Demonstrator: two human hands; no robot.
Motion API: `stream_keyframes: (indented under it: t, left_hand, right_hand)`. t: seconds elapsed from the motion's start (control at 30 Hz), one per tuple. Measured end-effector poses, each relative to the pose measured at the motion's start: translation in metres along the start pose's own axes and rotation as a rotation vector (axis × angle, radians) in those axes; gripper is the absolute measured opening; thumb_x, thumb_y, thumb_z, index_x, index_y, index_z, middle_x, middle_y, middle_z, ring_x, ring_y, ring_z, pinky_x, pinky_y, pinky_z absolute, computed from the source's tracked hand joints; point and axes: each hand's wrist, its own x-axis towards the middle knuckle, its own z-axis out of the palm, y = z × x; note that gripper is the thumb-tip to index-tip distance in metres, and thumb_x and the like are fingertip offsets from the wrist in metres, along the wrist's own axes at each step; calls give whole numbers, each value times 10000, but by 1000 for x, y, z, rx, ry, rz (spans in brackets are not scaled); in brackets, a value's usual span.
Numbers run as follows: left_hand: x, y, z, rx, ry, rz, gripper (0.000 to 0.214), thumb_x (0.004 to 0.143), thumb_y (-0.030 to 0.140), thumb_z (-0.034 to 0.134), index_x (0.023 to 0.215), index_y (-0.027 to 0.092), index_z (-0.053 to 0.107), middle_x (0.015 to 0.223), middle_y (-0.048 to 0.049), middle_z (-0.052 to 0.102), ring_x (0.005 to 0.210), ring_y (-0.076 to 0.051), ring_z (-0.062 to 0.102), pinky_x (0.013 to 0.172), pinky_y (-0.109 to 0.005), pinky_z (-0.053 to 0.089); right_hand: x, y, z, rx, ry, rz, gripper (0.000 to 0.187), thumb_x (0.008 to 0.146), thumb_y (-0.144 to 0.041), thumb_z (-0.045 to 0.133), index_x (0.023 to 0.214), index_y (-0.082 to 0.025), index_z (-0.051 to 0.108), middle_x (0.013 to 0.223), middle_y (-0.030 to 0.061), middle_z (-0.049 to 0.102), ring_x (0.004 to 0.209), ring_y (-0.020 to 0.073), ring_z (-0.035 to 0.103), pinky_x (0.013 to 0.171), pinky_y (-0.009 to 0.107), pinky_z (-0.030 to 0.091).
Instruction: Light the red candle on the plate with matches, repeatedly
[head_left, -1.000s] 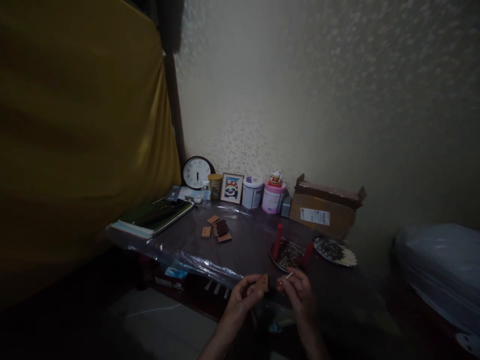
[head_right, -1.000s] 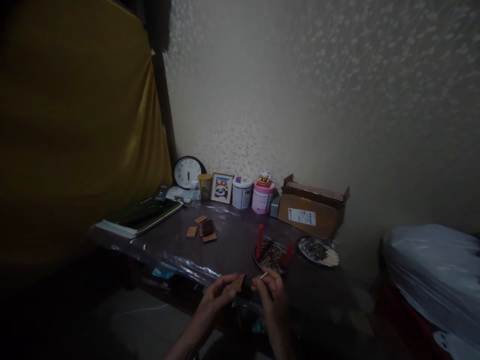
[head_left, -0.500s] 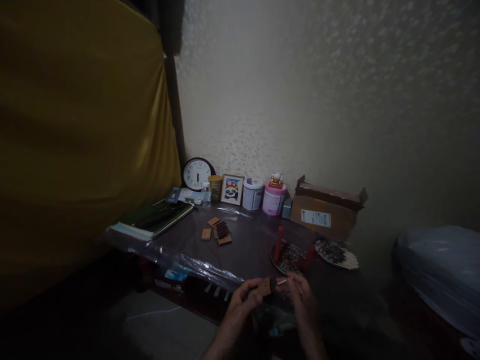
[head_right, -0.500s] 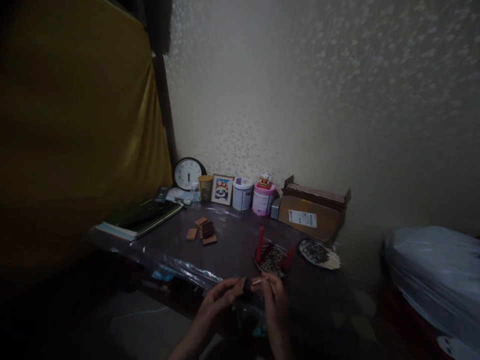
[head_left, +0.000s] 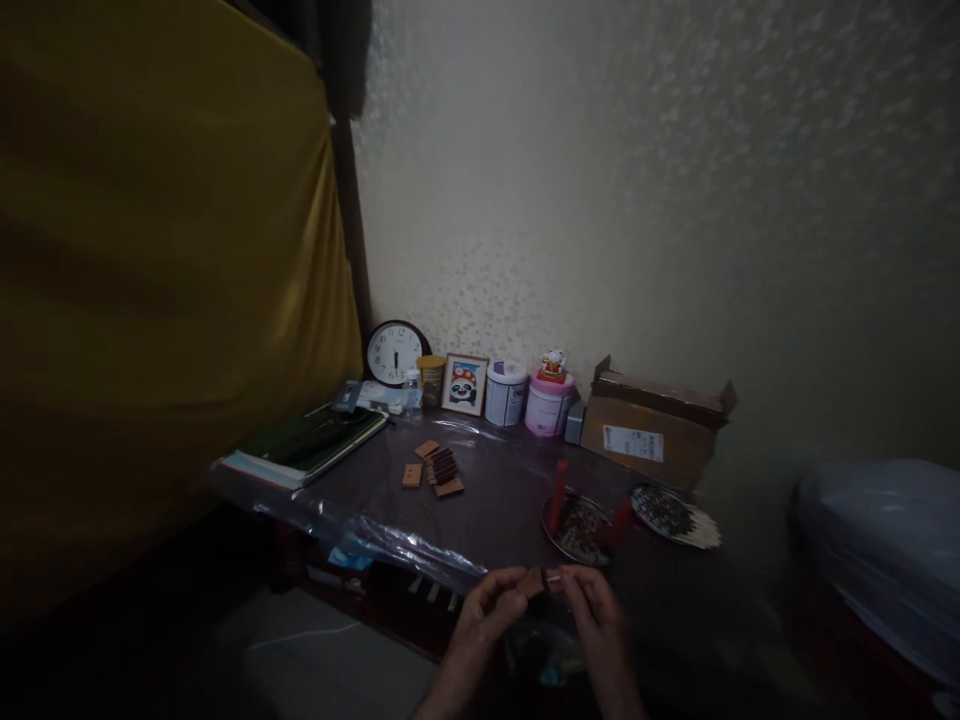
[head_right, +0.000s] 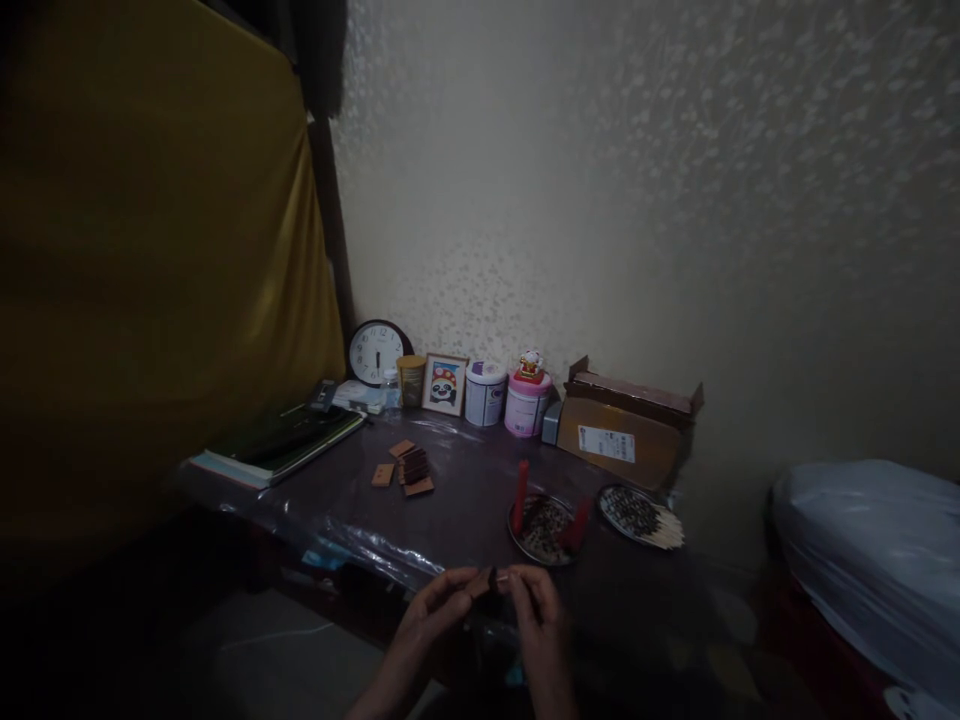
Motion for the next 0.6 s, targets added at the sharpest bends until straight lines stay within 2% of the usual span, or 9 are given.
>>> stream_keyframes:
  t: [0.2, 0.6]
  left_hand:
    - [3, -2, -2, 9, 19, -2, 356, 620, 341, 737, 925, 175, 660, 911, -72, 706, 861, -232, 619, 810, -341, 425]
    - [3, -4, -5, 69, 14, 9, 332, 645, 337, 717, 930, 180, 651, 887, -49, 704, 847, -211, 610, 798, -313, 421]
  right_hand:
    - [-1, -1, -2, -20, 45, 28, 273, 775, -465, 537, 761, -210, 634, 764, 49, 713, 764, 214, 669, 721, 293, 516]
    - [-3, 4, 1, 11, -21, 71, 287, 753, -469, 561, 782, -195, 643, 814, 61, 711, 812, 223, 661, 755, 296, 501]
